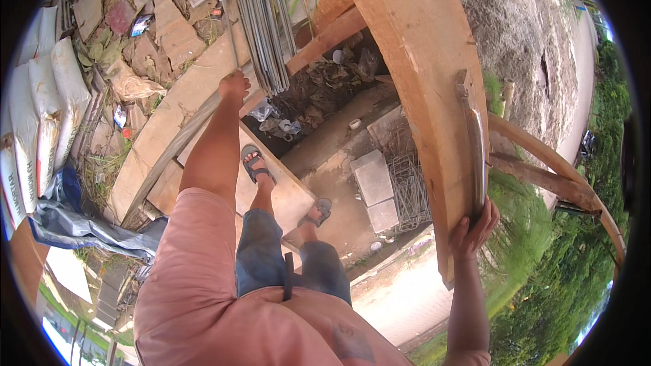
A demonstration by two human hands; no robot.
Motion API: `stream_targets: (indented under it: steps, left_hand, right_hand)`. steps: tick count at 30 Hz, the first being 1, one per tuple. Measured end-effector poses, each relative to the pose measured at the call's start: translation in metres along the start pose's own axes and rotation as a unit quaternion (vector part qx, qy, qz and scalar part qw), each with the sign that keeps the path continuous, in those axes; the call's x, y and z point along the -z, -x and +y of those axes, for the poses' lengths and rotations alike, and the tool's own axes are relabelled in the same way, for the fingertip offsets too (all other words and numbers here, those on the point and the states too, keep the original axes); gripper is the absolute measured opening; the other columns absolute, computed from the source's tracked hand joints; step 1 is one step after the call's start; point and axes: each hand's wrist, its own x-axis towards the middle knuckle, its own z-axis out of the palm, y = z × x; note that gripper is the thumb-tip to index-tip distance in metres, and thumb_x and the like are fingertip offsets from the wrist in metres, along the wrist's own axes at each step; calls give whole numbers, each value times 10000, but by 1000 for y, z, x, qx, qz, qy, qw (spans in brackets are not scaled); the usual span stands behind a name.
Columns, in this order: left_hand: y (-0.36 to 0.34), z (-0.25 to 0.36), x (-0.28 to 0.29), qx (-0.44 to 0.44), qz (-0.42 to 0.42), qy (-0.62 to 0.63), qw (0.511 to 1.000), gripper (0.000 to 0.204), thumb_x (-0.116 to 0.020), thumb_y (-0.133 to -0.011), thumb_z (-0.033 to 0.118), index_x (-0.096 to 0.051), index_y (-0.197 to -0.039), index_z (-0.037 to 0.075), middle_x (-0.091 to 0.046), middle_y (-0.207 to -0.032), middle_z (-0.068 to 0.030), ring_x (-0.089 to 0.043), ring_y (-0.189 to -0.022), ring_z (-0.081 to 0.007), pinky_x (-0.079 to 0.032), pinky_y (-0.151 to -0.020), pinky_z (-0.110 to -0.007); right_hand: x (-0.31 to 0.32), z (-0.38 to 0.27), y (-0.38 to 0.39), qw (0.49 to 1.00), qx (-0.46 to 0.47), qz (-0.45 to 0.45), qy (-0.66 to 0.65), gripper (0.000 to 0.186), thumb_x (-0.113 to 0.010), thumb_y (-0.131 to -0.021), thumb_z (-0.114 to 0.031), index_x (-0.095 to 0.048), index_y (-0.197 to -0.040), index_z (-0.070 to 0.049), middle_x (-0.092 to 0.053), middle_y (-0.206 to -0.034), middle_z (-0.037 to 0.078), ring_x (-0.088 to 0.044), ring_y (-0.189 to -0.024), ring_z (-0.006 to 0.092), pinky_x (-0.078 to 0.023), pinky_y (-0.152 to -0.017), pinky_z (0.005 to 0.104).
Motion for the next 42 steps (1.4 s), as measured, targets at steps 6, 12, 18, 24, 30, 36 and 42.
stream_targets:
  steps: [6,12,18,24,30,36,42]
  left_hand:
    - [77,48,-19,23,87,12,996,227,-545,-945,273,-592,-1025,66,-603,-808,-40,-610,-681,-171,-501,-562,-315]
    - [103,56,-4,-49,53,-17,997,247,-494,-974,243,-605,-1085,53,-590,-805,-33,-595,-670,-142,-552,-628,-317]
    - [183,60,17,-140,27,-69,987,272,-473,-988,224,-600,-1137,35,-577,-757,-38,-572,-625,-128,-545,-611,-288]
    - [316,-17,49,-89,-45,-57,993,326,-480,-980,300,-569,-1146,34,-612,-761,-86,-643,-730,-184,-555,-648,-337]
    - [303,10,20,-38,29,49,998,506,-435,-968,483,-601,-1048,12,-621,-785,-125,-632,-847,-248,-515,-744,-413]
    - [351,-17,-1,-238,302,-112,916,427,-508,-956,351,-665,-865,-35,-627,-791,-115,-568,-716,-206,-441,-667,-354]
    - [527,-157,18,-235,290,14,928,367,-524,-964,312,-599,-761,16,-469,-625,1,-402,-576,-98,-313,-534,-290]
  right_hand:
    - [10,-13,-12,1000,10,-16,3,557,-445,-911,-295,-418,-1314,90,-476,-1219,275,-477,-1090,419,-375,-936,517]
    - [10,-13,-13,1000,10,0,5,545,-458,-895,-282,-439,-1308,74,-499,-1198,260,-482,-1101,412,-372,-964,501]
    - [12,-14,-18,1000,-5,-14,-8,535,-515,-855,-242,-455,-1302,44,-497,-1205,246,-480,-1110,415,-370,-981,503]
    - [7,-9,-9,1000,3,10,-24,537,-538,-831,-203,-453,-1308,29,-501,-1196,239,-480,-1113,411,-370,-980,504]
    - [9,-14,-12,998,-22,23,-49,494,-555,-856,-213,-472,-1309,-33,-522,-1195,183,-485,-1125,369,-370,-976,496]
    - [2,-17,-21,994,-30,55,-86,358,-549,-894,-210,-521,-1212,-49,-539,-1109,147,-495,-1104,343,-383,-958,470]
    - [0,-2,-37,992,-48,38,-112,299,-540,-888,-186,-559,-1132,-15,-572,-1048,161,-579,-1020,361,-458,-871,498]
